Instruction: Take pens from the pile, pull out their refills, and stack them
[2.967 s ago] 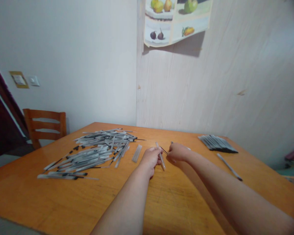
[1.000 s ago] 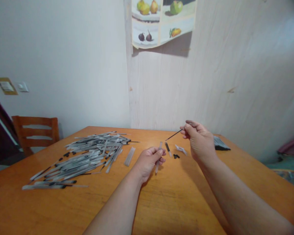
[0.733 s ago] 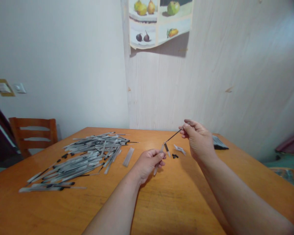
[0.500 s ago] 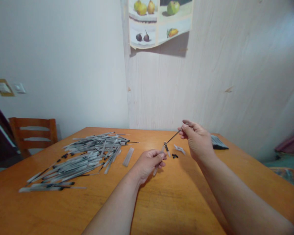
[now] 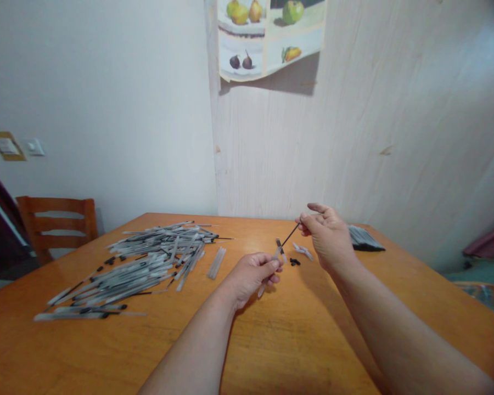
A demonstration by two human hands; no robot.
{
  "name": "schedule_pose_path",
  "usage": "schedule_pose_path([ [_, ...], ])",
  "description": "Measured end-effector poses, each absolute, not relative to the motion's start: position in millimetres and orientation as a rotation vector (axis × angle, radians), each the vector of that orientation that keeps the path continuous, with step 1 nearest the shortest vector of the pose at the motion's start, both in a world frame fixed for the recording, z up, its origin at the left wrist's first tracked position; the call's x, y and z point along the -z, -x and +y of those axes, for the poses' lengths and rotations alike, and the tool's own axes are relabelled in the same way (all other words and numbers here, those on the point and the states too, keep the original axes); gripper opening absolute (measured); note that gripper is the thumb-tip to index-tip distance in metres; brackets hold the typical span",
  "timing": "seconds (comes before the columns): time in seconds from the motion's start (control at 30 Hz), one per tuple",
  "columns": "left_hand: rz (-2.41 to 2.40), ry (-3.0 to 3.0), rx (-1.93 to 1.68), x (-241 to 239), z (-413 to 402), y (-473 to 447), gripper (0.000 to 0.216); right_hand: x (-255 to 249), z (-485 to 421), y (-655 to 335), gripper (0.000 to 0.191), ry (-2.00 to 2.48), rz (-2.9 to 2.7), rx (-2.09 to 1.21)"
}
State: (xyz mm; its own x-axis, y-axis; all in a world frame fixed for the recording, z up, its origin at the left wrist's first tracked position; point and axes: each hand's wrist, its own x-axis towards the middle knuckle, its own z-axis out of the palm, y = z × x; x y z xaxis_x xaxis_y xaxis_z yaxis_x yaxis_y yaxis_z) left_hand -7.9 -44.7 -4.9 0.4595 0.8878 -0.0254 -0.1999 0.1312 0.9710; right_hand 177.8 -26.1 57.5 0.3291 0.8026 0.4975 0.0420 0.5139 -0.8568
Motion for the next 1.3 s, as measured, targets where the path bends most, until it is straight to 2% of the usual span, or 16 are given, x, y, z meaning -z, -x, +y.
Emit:
schedule_pose_path([
  [0.57, 0.702, -1.207, -0.852, 7.1, -43.5, 10.3, 0.04, -47.4, -26.6, -169.7, 0.037, 0.944, -1.178, -0.72],
  [0.8, 0.668, -1.182, -0.863, 7.9, -41.9, 12.3, 0.039, -42.4, -34.5, -151.7, 0.025, 1.059, -1.298, -0.744],
  [1.3, 0.599, -1.147, -0.911, 8.8, -37.9, 13.7, 0.036, -30.8, -36.8, -143.4, 0.023, 1.14, -1.472, -0.747],
])
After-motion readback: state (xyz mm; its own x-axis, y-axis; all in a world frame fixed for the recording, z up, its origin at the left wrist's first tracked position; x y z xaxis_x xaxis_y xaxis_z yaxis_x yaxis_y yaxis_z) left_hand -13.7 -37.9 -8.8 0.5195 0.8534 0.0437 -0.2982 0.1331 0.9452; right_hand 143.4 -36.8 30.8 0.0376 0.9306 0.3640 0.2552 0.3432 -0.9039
